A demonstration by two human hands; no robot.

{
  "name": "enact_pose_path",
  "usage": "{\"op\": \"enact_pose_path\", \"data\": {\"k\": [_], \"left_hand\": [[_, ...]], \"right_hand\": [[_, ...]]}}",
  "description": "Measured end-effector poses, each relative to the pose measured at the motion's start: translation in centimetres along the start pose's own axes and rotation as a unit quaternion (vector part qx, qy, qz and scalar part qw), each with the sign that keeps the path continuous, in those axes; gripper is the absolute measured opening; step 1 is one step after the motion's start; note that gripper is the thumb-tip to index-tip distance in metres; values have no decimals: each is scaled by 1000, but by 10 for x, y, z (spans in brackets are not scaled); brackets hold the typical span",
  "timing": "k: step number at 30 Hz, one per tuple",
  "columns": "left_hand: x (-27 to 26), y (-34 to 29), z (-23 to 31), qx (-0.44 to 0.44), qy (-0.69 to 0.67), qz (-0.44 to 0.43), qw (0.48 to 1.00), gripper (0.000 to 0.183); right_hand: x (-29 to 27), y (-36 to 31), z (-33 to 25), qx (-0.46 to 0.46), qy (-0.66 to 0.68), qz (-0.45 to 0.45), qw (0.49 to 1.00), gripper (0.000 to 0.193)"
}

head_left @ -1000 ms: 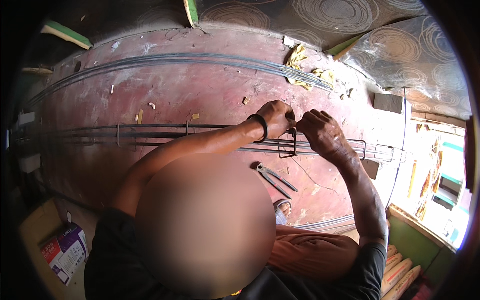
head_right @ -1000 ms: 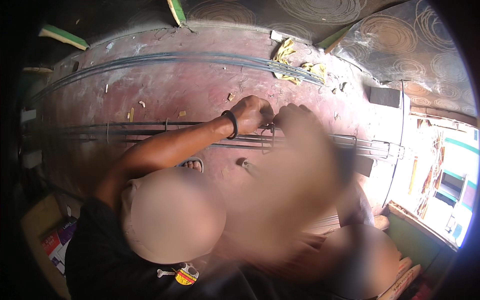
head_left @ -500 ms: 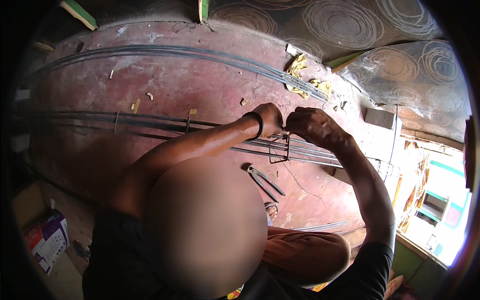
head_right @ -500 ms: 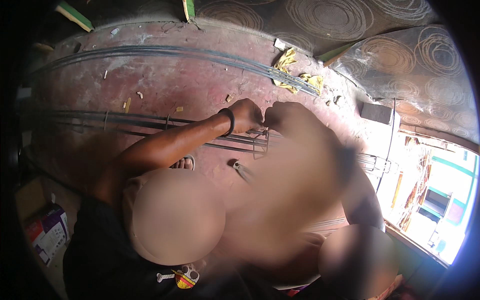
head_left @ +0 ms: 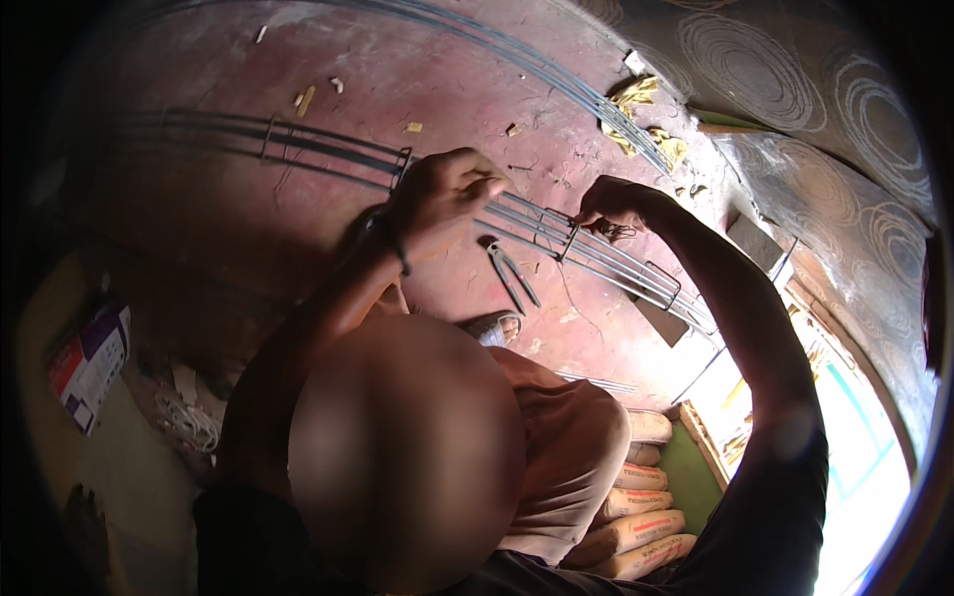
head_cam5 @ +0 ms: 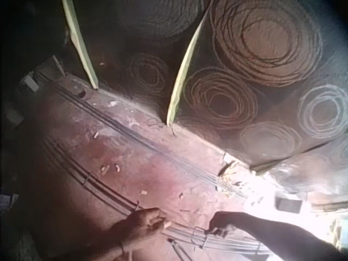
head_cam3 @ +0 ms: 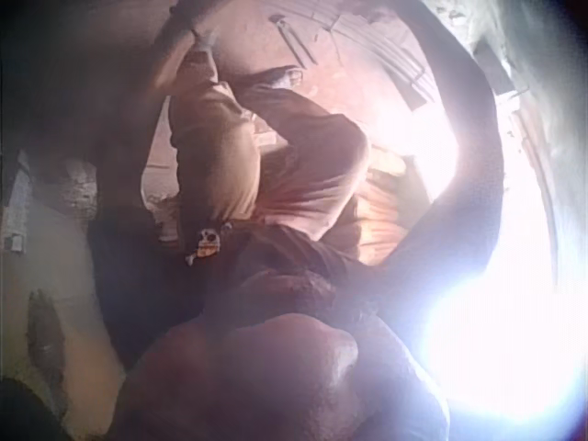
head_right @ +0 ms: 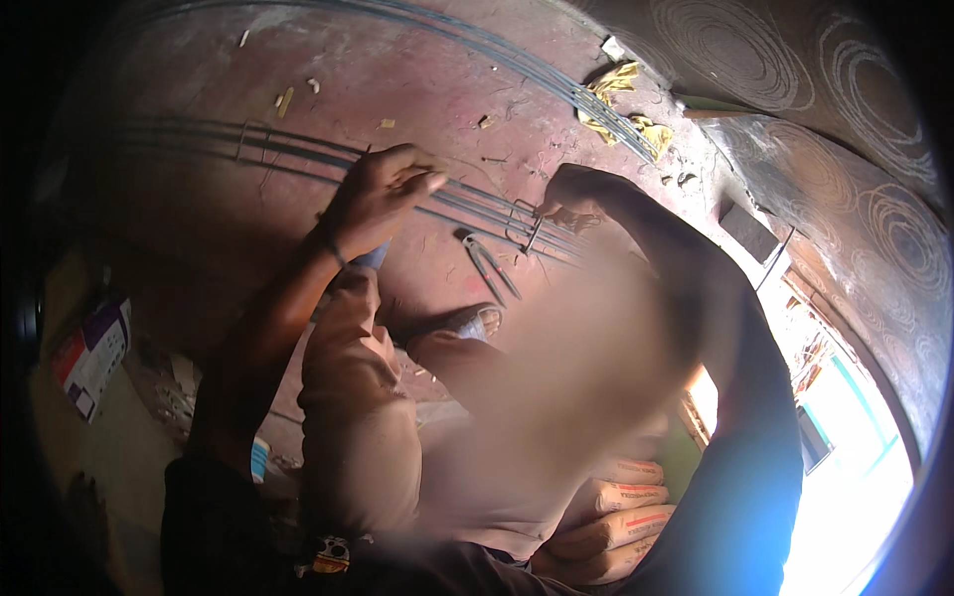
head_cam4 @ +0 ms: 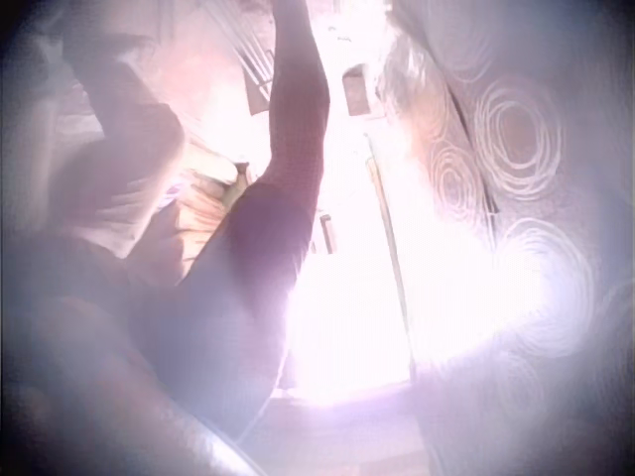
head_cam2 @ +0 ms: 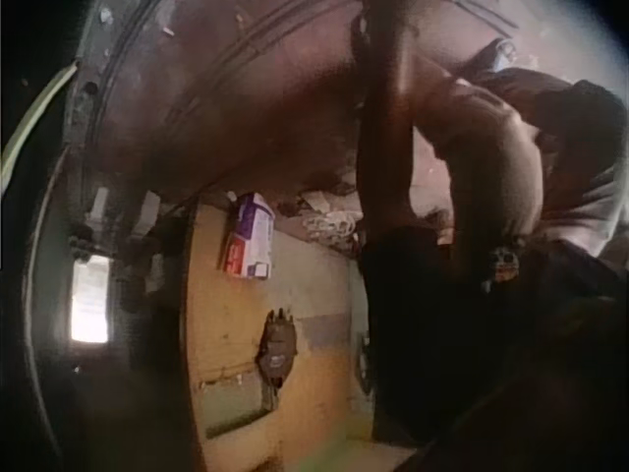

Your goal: The person assembles a metal reinforcement cage by tying transverse wire pieces to longitudinal rebar rods using a hook tool and wire ties.

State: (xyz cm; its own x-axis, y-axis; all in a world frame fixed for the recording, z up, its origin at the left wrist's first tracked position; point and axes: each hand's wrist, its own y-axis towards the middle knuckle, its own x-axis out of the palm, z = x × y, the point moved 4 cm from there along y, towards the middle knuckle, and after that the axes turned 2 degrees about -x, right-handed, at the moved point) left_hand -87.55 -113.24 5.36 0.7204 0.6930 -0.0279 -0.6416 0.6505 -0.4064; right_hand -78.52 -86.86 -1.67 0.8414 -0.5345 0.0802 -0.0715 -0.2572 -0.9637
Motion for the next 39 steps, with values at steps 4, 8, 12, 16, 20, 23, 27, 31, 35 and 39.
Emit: {"op": "enact_pose_path", "data": {"k": [4, 8, 12, 16, 20, 23, 27, 31, 35, 39], "left_hand": [[-40, -111, 38, -132, -126, 149, 972, 21], [-20, -181, 90, -270, -103, 159, 944, 18], [55, -173, 106, -237, -195, 89, 948, 29], [117, -142, 82, -220, -219, 70, 948, 23], [145, -129, 51, -167, -92, 186, 964, 14], [164, -124, 31, -206, -60, 142, 966, 13], [162, -118, 28, -203, -98, 214, 950, 17], [164, -124, 11, -219, -113, 266, 932, 18], [175, -111, 23, -232, -161, 268, 921, 19], [154, -108, 18, -238, -141, 318, 907, 18]], "right_hand": [[29, -1, 51, 66, 526, 40, 847, 18], [69, 27, 86, 49, 781, 32, 622, 19], [90, -2, 20, 21, 789, 127, 600, 41], [150, -45, 52, 87, 787, 362, 491, 66], [236, 1, 87, 185, 590, 275, 736, 59], [254, 63, 63, 77, 175, 305, 933, 56], [235, 117, 15, 89, 13, 377, 922, 58], [260, 131, 4, 168, 18, 393, 904, 58], [245, 141, 51, 53, -57, 437, 896, 46], [231, 99, 56, -79, -10, 357, 931, 39]]}}
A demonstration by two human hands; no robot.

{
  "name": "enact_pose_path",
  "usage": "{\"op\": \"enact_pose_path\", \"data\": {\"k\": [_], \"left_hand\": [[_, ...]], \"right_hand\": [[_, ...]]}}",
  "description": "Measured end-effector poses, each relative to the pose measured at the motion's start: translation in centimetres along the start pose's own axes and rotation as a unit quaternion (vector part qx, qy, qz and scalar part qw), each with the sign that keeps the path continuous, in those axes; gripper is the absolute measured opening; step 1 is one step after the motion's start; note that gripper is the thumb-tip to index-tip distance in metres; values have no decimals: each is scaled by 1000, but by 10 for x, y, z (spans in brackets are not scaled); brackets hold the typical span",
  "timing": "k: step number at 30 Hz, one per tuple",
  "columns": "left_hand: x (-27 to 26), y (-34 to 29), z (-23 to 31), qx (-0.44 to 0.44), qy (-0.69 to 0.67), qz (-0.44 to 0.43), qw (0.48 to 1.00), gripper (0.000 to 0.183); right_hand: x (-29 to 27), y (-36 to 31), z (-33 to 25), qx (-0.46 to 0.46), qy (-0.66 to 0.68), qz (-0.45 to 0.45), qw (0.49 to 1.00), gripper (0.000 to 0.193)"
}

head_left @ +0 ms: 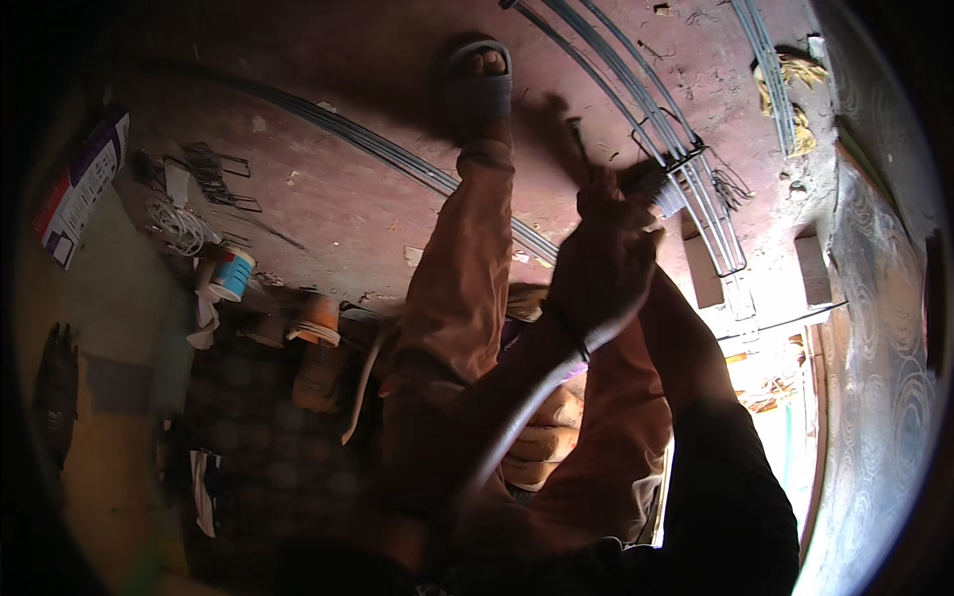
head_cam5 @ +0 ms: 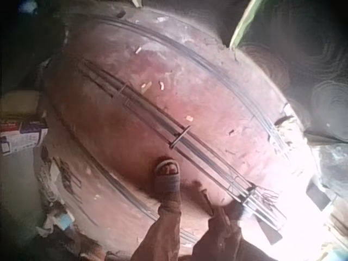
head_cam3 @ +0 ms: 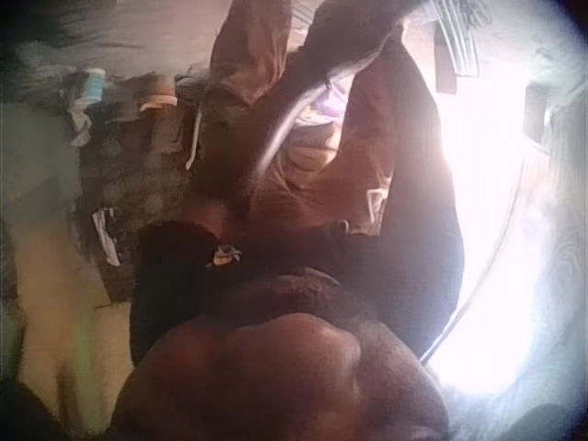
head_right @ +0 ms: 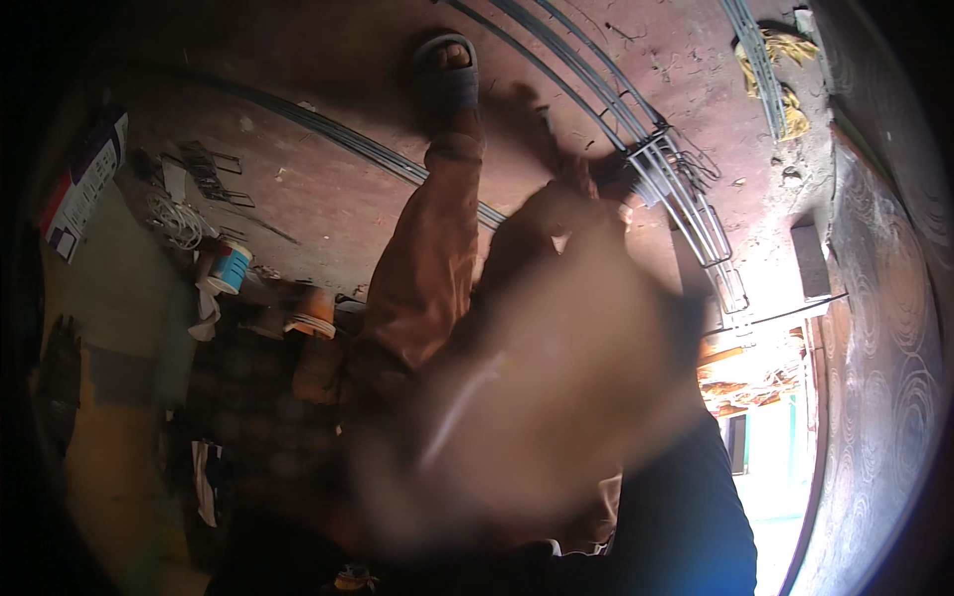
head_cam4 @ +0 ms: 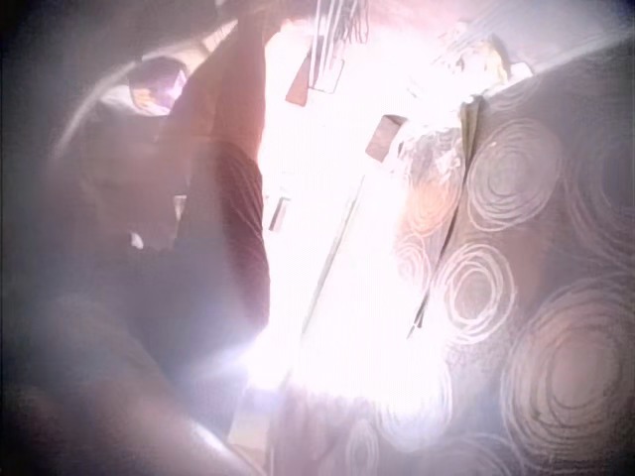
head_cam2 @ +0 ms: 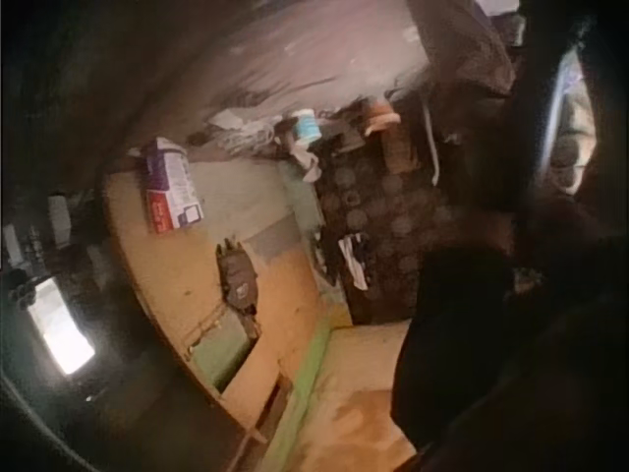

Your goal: The person assembles a metal reinforcement cage by tying transverse wire pieces to longitudinal rebar rods using a hook tool and wire ties.

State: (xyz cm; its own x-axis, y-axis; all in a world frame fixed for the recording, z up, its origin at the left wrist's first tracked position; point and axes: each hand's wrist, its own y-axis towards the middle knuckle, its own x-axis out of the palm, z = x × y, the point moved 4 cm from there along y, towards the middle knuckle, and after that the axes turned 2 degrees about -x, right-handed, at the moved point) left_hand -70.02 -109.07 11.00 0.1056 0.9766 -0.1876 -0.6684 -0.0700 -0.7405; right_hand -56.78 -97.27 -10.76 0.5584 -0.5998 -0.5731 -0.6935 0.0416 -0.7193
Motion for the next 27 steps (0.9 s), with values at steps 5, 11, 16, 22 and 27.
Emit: {"op": "enact_pose_path", "data": {"k": [5, 11, 16, 22, 27], "left_hand": [[-12, 22, -6, -39, -113, 144, 982, 19], [31, 15, -18, -34, -155, 100, 982, 16], [98, 6, -43, 5, -128, -11, 992, 41], [142, 6, -56, 39, -149, -79, 985, 76], [145, 7, -53, 16, -195, -89, 977, 75]], "right_hand": [[-117, -113, -18, 158, 318, -356, 865, 34], [-302, -78, -59, 82, -24, -300, 950, 28], [-335, 20, -64, -207, -377, -174, 886, 27], [-328, 52, -50, -329, -452, -193, 807, 44], [-332, 60, -53, -335, -490, -185, 783, 56]]}}
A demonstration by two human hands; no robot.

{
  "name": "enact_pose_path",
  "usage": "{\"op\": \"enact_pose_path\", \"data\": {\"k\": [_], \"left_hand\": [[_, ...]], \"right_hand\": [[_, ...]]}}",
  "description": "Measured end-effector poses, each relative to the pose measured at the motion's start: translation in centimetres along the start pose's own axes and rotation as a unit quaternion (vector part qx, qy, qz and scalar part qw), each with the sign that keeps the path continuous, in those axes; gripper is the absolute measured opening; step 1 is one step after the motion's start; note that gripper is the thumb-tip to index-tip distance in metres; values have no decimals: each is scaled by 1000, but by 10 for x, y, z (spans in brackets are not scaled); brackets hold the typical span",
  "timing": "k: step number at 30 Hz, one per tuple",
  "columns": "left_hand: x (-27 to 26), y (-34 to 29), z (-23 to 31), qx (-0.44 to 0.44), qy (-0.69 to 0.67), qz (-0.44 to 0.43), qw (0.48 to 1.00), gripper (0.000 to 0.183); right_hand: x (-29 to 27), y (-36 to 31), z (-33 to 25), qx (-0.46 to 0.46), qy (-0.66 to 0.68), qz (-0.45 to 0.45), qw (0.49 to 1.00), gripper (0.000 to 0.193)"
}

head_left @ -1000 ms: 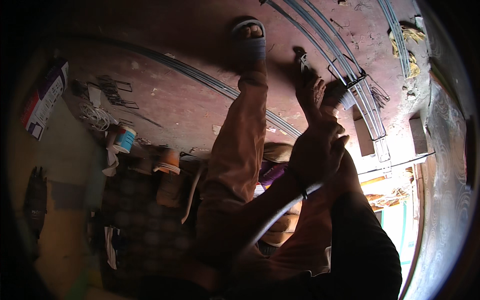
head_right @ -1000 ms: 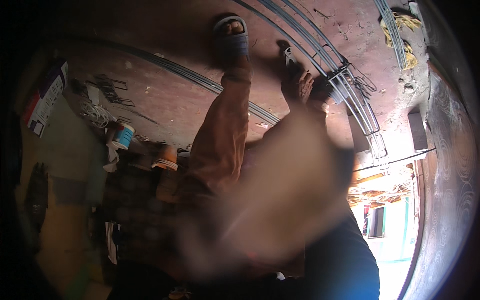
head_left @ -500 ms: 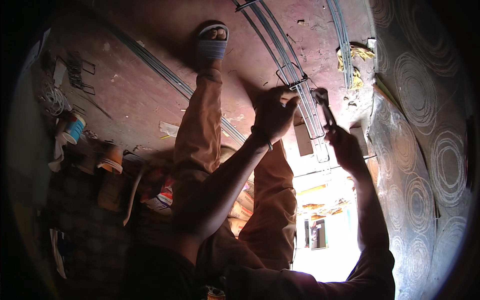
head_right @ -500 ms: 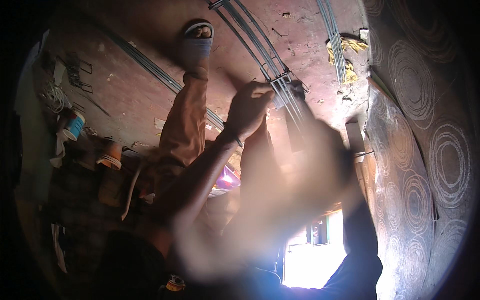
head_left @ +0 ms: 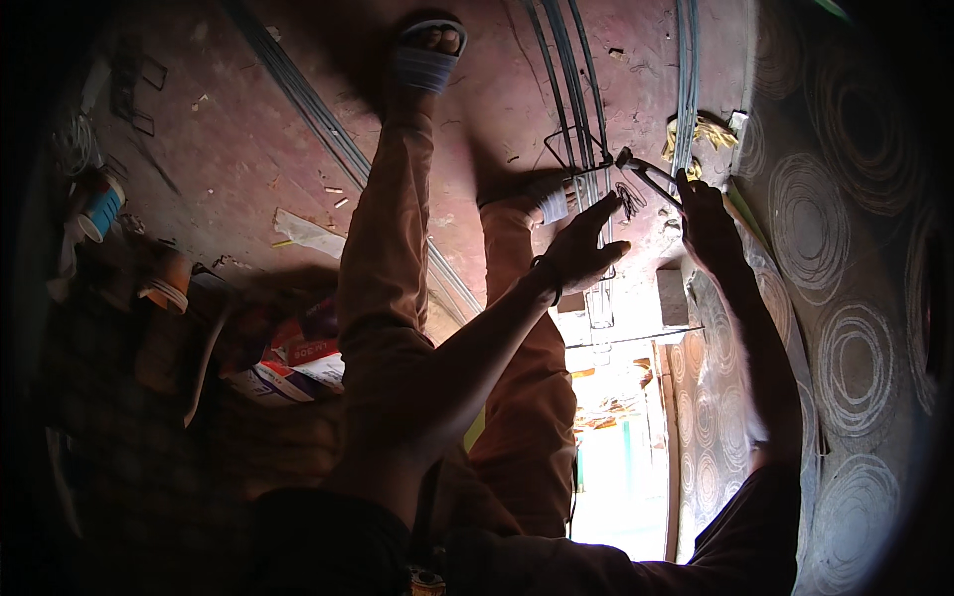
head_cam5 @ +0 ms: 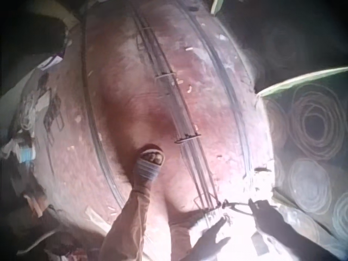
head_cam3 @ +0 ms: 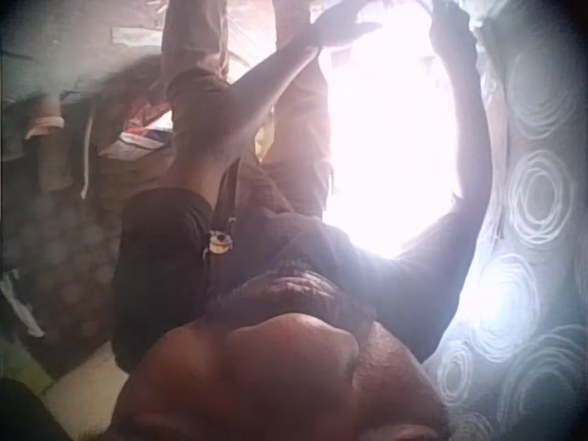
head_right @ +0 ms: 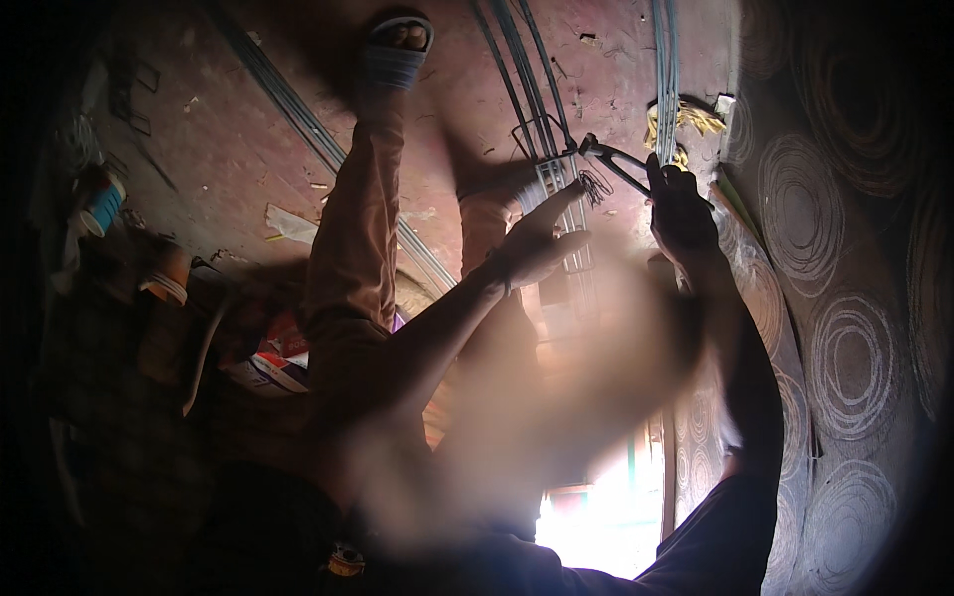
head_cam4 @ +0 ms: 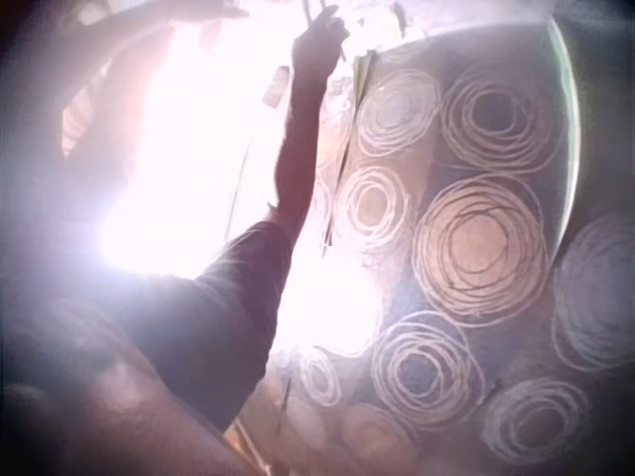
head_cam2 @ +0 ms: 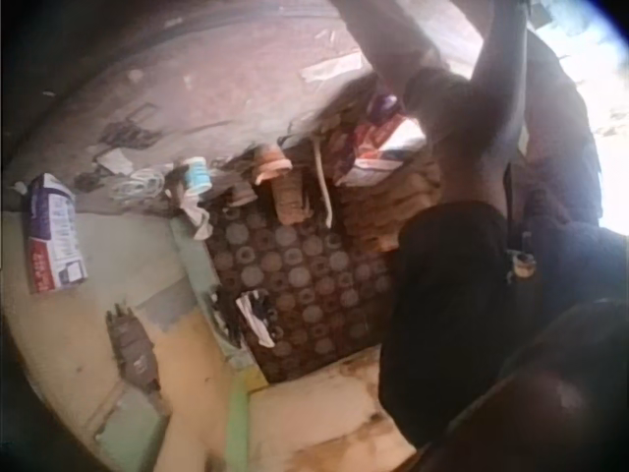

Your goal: The person assembles a metal reinforcement cage by tying transverse wire pieces to longitudinal rebar rods using a hook tool and wire ties.

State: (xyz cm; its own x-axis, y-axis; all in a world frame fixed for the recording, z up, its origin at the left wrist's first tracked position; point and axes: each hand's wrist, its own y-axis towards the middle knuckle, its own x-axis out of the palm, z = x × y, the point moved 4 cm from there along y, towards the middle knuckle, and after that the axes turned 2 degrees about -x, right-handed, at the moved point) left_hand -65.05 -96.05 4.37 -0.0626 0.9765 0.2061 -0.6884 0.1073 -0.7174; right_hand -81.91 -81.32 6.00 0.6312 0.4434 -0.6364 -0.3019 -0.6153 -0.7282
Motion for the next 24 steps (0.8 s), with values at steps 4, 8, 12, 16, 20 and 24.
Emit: {"op": "enact_pose_path", "data": {"k": [4, 8, 12, 16, 20, 24], "left_hand": [[-1, 0, -2, 5, -28, 12, 1000, 75], [2, 0, -6, 13, -22, 22, 999, 75], [5, 7, -6, 14, -20, 53, 998, 79], [15, 34, -1, -247, -167, 59, 953, 81], [55, 87, 6, -203, -591, 149, 766, 18], [73, 102, -2, -181, -605, 196, 751, 19]], "right_hand": [[3, 0, -1, -45, -2, -6, 999, 69], [0, 3, 2, -56, 2, 12, 998, 68], [-7, 11, 3, -62, -2, -25, 998, 52], [-5, 14, 2, 25, 201, -181, 962, 19], [-23, 27, -17, 130, 470, -402, 775, 27], [-11, -13, -5, -26, 93, -29, 995, 71]]}}
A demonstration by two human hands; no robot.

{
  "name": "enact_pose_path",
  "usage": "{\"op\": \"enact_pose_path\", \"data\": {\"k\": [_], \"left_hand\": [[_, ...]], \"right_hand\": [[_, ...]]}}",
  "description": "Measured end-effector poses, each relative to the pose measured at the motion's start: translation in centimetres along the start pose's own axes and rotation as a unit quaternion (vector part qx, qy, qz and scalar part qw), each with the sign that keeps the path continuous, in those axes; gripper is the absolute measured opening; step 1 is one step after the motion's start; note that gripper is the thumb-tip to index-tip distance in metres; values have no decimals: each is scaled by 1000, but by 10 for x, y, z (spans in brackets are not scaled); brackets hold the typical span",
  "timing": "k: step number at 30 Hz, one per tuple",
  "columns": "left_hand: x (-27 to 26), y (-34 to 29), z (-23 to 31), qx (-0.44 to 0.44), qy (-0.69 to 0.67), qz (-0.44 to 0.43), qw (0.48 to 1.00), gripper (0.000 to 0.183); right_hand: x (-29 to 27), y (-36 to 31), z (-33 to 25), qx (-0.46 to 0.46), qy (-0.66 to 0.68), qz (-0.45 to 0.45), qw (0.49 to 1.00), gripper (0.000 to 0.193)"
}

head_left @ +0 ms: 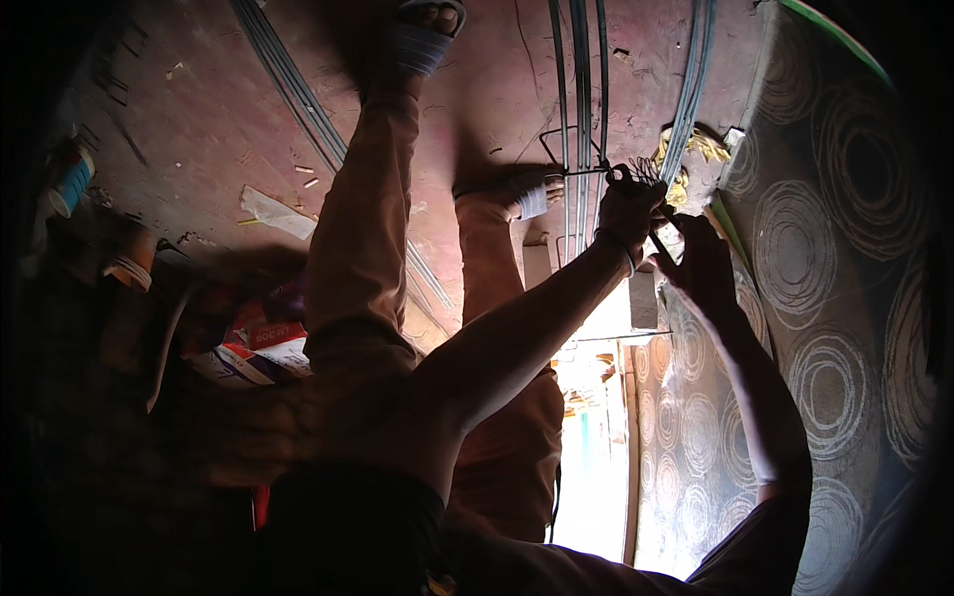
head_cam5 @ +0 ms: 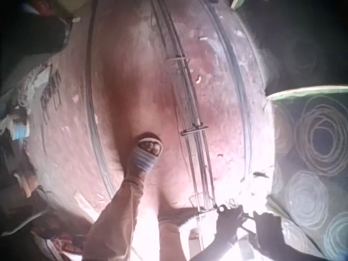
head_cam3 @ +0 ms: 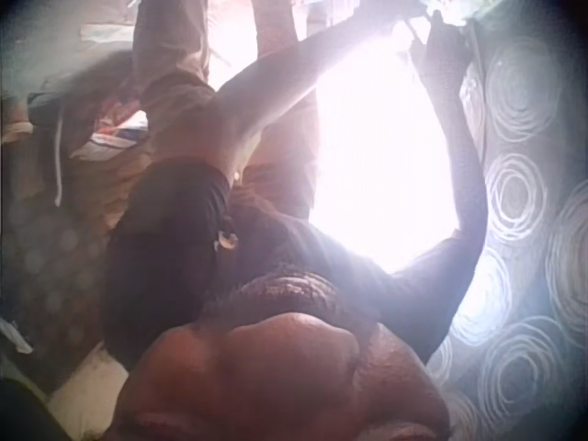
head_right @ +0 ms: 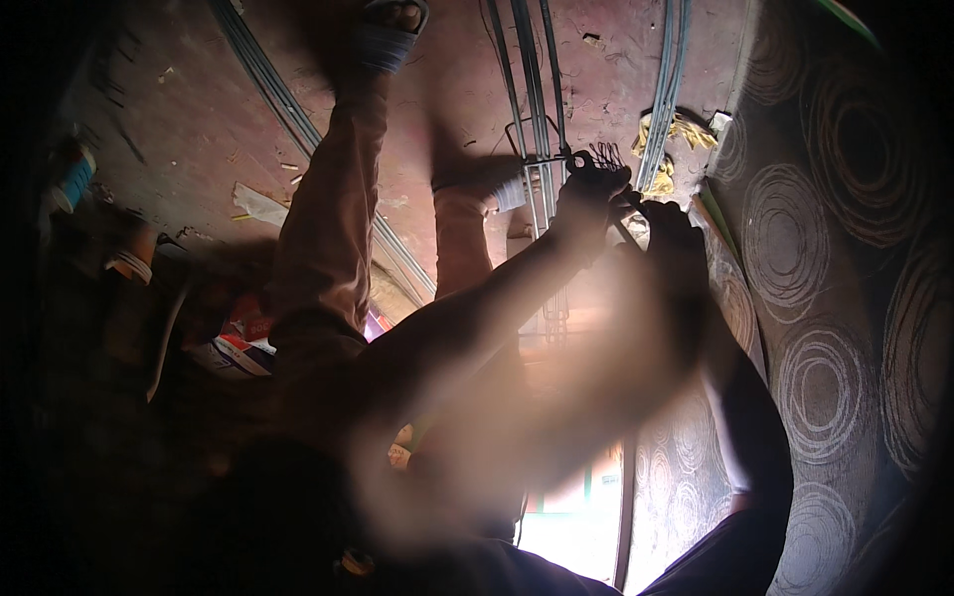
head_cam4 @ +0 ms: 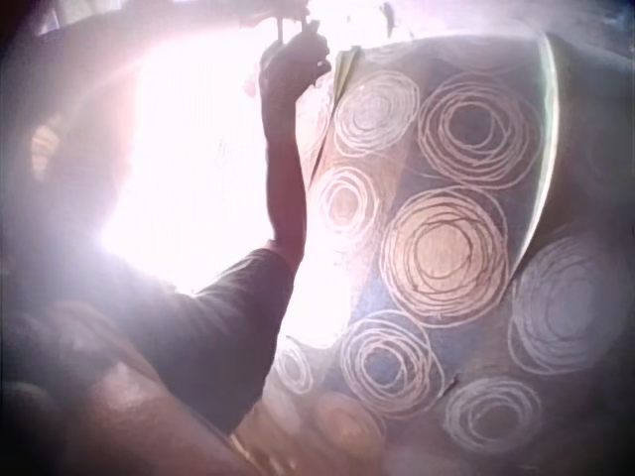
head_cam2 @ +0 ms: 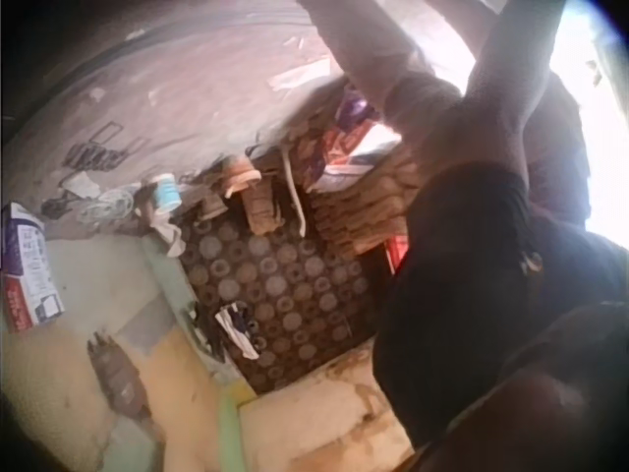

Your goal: The person assembles a metal reinforcement cage by tying transverse wire pieces to longitudinal rebar rods using a hook tool and wire ties.

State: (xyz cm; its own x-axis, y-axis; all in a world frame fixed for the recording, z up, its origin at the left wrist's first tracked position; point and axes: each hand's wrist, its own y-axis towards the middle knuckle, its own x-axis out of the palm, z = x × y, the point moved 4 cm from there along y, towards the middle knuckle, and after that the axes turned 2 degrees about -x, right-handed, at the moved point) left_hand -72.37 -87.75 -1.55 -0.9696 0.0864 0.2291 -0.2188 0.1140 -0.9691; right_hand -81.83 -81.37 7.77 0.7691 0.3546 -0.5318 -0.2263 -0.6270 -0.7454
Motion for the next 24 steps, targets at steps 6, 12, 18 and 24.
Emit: {"op": "enact_pose_path", "data": {"k": [6, 12, 18, 24], "left_hand": [[7, 0, 9, 55, -28, -25, 998, 17], [-9, 1, 4, -7, 66, 13, 998, 29], [-21, -4, 31, 94, -21, 19, 995, 40], [7, -13, 14, 63, 45, -5, 997, 30]], "right_hand": [[-8, 13, -5, 54, -299, -16, 952, 76], [2, 7, 20, 81, 63, -137, 985, 28], [-6, 26, -5, 215, 443, -439, 751, 14], [-23, 13, 12, 258, 524, -432, 688, 24]]}}
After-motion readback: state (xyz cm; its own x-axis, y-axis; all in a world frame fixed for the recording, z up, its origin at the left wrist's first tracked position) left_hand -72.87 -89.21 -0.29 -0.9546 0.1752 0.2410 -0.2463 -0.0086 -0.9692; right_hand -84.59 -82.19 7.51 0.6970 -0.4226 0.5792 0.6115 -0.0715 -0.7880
